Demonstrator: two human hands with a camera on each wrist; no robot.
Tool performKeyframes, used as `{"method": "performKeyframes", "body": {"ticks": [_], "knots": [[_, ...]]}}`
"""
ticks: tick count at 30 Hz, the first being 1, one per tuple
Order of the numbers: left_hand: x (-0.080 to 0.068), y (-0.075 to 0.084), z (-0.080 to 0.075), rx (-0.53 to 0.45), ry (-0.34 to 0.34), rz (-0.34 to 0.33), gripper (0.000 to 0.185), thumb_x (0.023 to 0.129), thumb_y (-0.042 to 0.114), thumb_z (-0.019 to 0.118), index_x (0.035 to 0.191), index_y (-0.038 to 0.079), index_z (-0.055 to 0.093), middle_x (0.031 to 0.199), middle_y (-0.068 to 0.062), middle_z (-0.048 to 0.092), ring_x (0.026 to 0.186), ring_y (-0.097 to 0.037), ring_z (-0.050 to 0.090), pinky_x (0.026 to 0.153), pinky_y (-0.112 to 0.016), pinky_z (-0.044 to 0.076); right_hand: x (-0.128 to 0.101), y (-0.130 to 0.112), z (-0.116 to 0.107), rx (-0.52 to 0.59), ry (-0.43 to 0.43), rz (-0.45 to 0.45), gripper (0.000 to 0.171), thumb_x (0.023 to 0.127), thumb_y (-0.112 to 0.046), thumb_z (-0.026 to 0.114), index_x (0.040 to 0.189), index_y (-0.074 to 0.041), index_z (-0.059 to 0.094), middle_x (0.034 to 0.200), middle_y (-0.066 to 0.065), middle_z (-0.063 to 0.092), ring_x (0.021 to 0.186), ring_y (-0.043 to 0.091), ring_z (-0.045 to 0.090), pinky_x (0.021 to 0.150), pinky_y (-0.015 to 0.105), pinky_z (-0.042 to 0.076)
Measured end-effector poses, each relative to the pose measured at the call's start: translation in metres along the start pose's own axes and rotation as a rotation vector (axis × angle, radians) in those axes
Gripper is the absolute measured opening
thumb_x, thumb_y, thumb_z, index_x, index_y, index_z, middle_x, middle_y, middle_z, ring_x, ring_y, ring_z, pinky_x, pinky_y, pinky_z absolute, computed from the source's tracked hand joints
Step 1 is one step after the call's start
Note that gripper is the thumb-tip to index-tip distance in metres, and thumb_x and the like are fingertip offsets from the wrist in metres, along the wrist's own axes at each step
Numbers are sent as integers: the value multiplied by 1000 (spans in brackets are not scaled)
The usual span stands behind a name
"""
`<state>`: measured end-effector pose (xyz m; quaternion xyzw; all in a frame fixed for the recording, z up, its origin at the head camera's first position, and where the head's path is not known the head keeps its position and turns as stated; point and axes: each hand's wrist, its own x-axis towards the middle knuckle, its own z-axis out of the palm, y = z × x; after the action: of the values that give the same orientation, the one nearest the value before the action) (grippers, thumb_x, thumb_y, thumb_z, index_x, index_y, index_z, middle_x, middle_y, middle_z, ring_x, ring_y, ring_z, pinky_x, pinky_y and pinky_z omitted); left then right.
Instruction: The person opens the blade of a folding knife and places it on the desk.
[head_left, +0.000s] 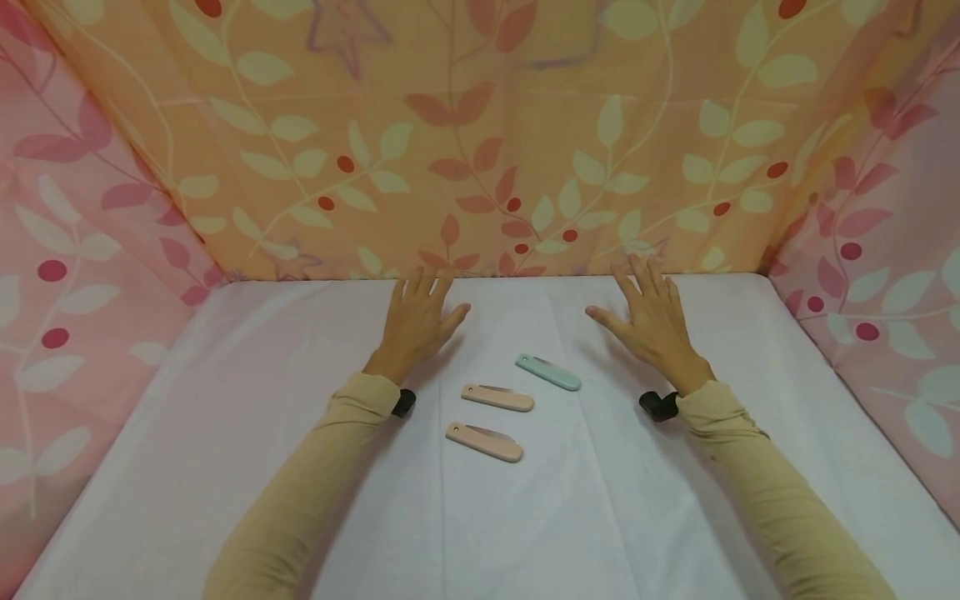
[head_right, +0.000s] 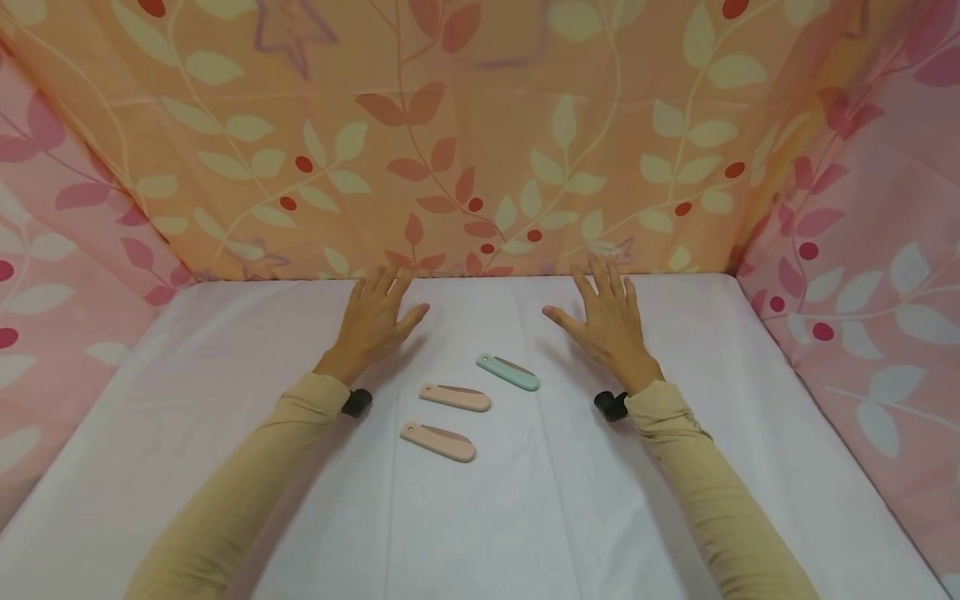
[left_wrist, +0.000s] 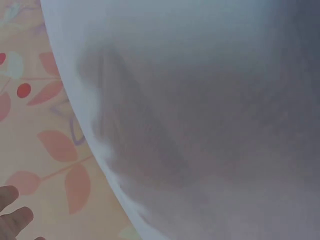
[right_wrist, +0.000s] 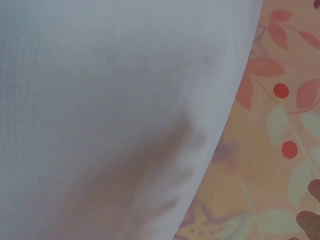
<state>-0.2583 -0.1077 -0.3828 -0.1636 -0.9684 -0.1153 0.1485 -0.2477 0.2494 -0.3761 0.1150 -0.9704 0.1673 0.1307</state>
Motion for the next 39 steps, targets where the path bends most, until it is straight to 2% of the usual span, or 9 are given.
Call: {"method": "performKeyframes", "body": {"ticks": [10,15,21,29,39], "knots": [[-6,14,6,-7,-61,43,67,101,51,47,156,17,31,161,-13,32,148,-36,30,119,-58,23,-14,-10,3,53,-31,-32,86,91,-62,57,154,-9,33,165,18,17,154,40,5,119,66,7],[-9,20,7,-69,-90,66,66,101,48,49,156,17,30,162,-14,30,149,-36,30,120,-56,24,-21,-13,3,56,-61,-31,87,91,-64,55,156,-11,30,166,15,14,153,42,7,119,66,8],[-12,26,8,-128,-131,96,64,102,44,50,155,14,32,160,-16,33,147,-37,33,120,-52,27,-27,-16,2,65,-81,-39,85,91,-62,57,155,-12,32,165,17,19,152,43,10,118,67,9],[-16,36,13,-158,-238,113,62,102,44,50,155,14,34,158,-15,36,146,-34,36,119,-51,30,-35,-22,6,78,-126,-61,80,92,-58,60,152,-10,38,163,18,25,152,44,12,118,67,8],[-18,48,14,-204,-354,126,61,103,43,50,154,15,35,157,-13,39,145,-31,37,120,-49,30,-45,-28,9,86,-186,-93,77,92,-50,65,151,-8,39,161,20,28,149,47,18,118,64,15]]}}
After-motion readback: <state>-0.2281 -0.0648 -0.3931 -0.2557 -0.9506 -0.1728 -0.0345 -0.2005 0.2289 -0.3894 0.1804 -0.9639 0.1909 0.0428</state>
